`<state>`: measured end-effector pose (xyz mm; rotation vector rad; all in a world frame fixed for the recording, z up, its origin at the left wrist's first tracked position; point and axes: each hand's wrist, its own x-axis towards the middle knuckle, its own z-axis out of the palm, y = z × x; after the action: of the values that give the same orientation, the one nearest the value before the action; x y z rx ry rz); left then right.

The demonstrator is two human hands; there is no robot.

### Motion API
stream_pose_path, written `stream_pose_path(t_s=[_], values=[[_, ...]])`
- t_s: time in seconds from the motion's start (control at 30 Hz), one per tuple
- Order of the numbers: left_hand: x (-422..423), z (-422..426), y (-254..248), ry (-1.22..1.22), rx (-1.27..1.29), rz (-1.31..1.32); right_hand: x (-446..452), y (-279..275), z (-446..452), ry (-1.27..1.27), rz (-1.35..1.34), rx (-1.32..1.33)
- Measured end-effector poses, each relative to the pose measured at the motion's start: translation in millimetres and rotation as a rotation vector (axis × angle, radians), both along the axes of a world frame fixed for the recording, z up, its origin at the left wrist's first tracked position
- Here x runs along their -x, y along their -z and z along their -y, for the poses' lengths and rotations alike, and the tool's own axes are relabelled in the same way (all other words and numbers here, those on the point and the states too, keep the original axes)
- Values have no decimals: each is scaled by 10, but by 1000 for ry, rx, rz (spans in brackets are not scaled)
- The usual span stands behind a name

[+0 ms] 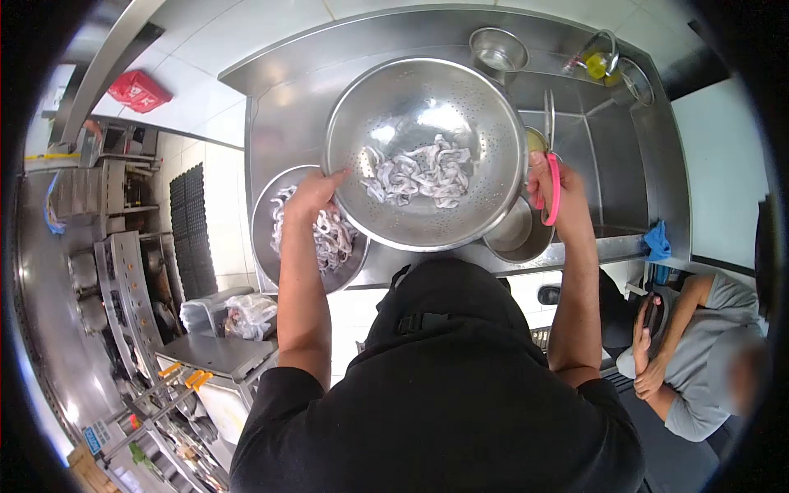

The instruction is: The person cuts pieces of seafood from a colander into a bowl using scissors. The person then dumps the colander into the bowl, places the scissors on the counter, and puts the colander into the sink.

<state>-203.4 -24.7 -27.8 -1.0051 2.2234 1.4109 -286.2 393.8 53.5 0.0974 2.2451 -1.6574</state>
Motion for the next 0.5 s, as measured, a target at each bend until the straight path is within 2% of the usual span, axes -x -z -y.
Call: stream_pose_path(t_s=[0.13,0.27,0.37,0.5], values=[[-118,-78,24,-86,-159,-104,-59,-17,106,-4,24,27],[-330,-168,81,-115,-71,-222,50,36,270,-156,-148,-74],[-563,-342,-128,-219,-8,-424,162,-24,655,-323,-322,-214],[-895,-534,-702,-366,130,-393,322,61,1357,-497,-579,-450]])
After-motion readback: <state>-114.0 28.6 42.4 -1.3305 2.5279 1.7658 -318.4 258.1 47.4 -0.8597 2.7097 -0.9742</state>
